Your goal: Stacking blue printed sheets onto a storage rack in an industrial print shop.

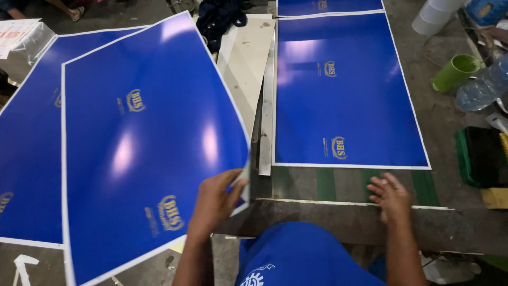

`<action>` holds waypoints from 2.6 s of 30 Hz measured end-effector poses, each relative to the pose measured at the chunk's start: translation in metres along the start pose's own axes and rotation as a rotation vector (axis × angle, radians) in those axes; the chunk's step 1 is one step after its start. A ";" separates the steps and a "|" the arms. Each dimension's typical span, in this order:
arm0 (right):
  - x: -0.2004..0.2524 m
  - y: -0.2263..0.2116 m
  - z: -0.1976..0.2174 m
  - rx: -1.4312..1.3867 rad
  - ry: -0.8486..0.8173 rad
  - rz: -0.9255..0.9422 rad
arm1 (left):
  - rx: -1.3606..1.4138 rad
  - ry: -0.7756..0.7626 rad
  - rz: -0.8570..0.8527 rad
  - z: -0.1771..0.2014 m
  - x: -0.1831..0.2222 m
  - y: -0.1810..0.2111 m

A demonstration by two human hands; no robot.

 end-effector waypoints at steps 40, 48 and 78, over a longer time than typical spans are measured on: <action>0.010 -0.025 0.063 -0.217 0.063 0.219 | -1.356 0.243 0.225 0.256 0.045 -0.163; 0.059 -0.092 0.081 0.056 0.058 0.467 | -1.084 -0.006 0.802 0.284 0.069 -0.186; 0.053 -0.024 0.096 -0.060 0.290 0.165 | -0.388 0.169 -0.135 0.052 -0.003 0.004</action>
Point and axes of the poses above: each hand's wrist, its own x-axis away from the middle knuckle, its own z-axis out of the back of the hand, y = z × x, the point moved 9 cm from there along -x, towards the middle knuckle, and after that the axes turned 13 degrees about y, right-handed, at the moved point
